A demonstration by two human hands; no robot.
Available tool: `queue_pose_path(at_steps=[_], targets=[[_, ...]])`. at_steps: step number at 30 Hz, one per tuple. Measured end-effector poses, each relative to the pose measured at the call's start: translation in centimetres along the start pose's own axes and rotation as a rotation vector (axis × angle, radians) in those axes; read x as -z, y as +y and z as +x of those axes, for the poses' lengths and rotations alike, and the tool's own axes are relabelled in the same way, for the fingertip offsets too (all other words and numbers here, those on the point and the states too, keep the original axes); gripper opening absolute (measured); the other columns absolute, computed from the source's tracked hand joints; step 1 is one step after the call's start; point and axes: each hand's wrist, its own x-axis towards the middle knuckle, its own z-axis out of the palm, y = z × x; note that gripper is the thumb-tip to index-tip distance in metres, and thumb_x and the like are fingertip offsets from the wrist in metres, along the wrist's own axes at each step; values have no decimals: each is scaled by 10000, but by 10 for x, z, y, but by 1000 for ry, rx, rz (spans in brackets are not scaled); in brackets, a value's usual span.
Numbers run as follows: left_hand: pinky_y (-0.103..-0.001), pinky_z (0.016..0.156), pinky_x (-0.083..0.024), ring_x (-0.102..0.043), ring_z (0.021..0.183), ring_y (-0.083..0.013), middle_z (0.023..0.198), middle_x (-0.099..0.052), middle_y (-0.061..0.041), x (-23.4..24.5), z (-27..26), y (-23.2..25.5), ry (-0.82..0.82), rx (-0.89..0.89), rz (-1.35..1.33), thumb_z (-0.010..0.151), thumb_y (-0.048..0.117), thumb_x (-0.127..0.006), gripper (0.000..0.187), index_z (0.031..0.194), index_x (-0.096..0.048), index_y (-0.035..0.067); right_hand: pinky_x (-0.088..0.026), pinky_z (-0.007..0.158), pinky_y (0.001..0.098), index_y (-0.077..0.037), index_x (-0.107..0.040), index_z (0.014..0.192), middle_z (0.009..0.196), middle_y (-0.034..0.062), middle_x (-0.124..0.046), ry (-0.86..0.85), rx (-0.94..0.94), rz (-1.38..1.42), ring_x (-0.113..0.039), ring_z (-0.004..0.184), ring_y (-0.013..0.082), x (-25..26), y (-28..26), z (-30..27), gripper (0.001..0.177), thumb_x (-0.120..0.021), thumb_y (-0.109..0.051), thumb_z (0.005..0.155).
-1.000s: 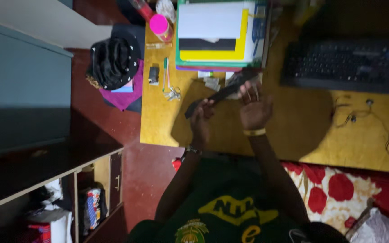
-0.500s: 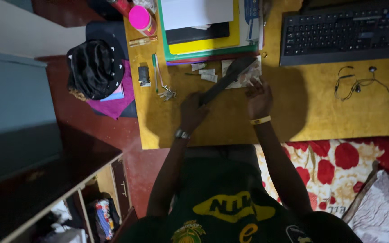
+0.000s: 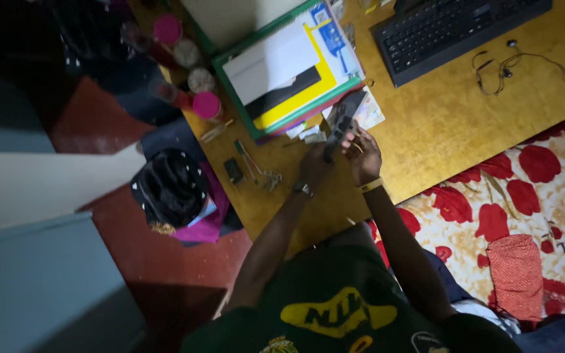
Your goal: The person organizes folders, notebooks, and stationery items on a desk, moving a monitor aside and handling various items like pens, small documents, and several multicolored files.
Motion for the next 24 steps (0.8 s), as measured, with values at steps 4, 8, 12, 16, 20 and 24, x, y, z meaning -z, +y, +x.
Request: queue_pose_path(at_steps=[4, 8, 12, 16, 20, 24], targets=[[-452, 730, -535, -669, 864, -354, 954, -683, -156, 33, -3, 21, -84, 49, -95, 715, 185, -767, 405, 1097, -655, 108, -525, 759, 337, -87, -542, 1291, 1071, 99, -676, 13, 144, -17, -638, 890, 203, 6, 2, 1, 306, -561, -224, 1018], [-394, 720, -535, -676, 788, -268, 877, -680, -128, 65, -1, 45, -172, 71, -276, 760, 194, -758, 339, 1063, -650, 88, -502, 703, 318, -114, -541, 1259, 1052, 66, -652, 152, 122, -147, -632, 894, 182, 17, 4, 8, 300, -592, -197, 975], [-325, 694, -520, -634, 767, -144, 872, -674, -44, 104, 28, 67, -262, 28, -531, 779, 198, -770, 387, 1121, -649, 62, -523, 754, 366, -125, -522, 1228, 1050, 69, -633, 1, 28, -60, -617, 915, 190, -8, -4, 32, 273, -600, -253, 1000], [-304, 720, -518, -615, 796, -114, 906, -657, -10, 131, 54, 87, -199, -155, -528, 814, 195, -802, 388, 1126, -642, 27, -533, 800, 427, -106, -523, 1284, 1065, 87, -607, -97, 17, 84, -613, 946, 215, -35, -43, 49, 338, -548, -359, 1062], [-304, 645, -513, -614, 730, -109, 883, -662, -7, 154, 85, 98, -310, 34, -656, 767, 207, -770, 433, 1141, -626, 44, -548, 824, 441, -155, -502, 1326, 1128, 102, -647, -102, 14, 125, -644, 959, 241, -47, -94, 74, 468, -501, -449, 961], [-299, 670, -526, -624, 748, -119, 863, -678, -41, 167, 102, 101, -231, -50, -243, 727, 156, -841, 454, 1125, -672, 17, -533, 919, 476, -186, -545, 1308, 1199, 102, -661, -101, 52, 201, -642, 1083, 241, -17, -142, 100, 453, -555, -494, 976]])
